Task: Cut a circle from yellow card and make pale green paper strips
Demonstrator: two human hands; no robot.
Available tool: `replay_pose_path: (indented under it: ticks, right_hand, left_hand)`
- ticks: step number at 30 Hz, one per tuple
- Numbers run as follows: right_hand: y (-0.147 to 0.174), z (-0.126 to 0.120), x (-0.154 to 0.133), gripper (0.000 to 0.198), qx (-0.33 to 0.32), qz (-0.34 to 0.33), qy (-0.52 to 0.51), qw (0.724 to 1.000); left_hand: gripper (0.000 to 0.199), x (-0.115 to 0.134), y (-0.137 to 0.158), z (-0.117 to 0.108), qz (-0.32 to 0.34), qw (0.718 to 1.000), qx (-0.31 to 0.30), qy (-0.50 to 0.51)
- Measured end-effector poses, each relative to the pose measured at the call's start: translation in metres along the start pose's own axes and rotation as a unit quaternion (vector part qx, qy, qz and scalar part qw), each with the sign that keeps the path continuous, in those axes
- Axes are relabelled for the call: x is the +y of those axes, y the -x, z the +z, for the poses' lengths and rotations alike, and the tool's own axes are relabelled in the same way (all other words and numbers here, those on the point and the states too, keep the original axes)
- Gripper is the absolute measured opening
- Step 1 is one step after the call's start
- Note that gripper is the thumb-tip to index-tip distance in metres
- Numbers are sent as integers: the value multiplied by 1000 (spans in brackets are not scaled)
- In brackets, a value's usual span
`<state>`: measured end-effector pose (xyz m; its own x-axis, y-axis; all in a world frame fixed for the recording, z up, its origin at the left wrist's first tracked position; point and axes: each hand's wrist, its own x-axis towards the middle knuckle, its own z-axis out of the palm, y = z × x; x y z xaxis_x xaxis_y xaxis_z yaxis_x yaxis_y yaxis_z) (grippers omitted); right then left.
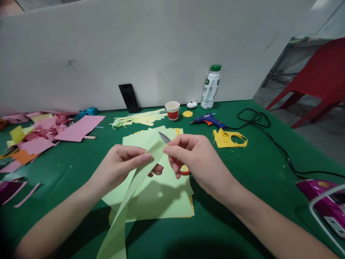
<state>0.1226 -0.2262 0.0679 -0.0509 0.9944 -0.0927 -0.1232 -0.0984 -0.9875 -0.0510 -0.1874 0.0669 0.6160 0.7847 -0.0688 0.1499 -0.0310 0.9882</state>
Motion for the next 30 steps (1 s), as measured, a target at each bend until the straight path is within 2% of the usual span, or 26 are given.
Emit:
replay_pose_path:
  ticks: [5,12,19,25,30]
  right_hand:
    - [-7,-2,2,23,-1,22,-13,1000]
    - [-15,-13,3,20,-57,50,8,997]
    - [-15,-21,-3,17,-145,88,113,979]
    - [-9,-15,-7,13,-212,90,181,956]
    - [-5,-9,-7,11,-218,87,200,951]
  left_hand:
    - [23,-5,-7,-3,-5,996,-46,75]
    - [22,-9,-13,-6,-26,981,-112,154]
    - [26,-8,-11,-7,-45,985,-144,89]
    - [36,-3,-5,-4,-66,978,-191,-45]
    - [41,0,-2,-3,-77,966,-234,-79]
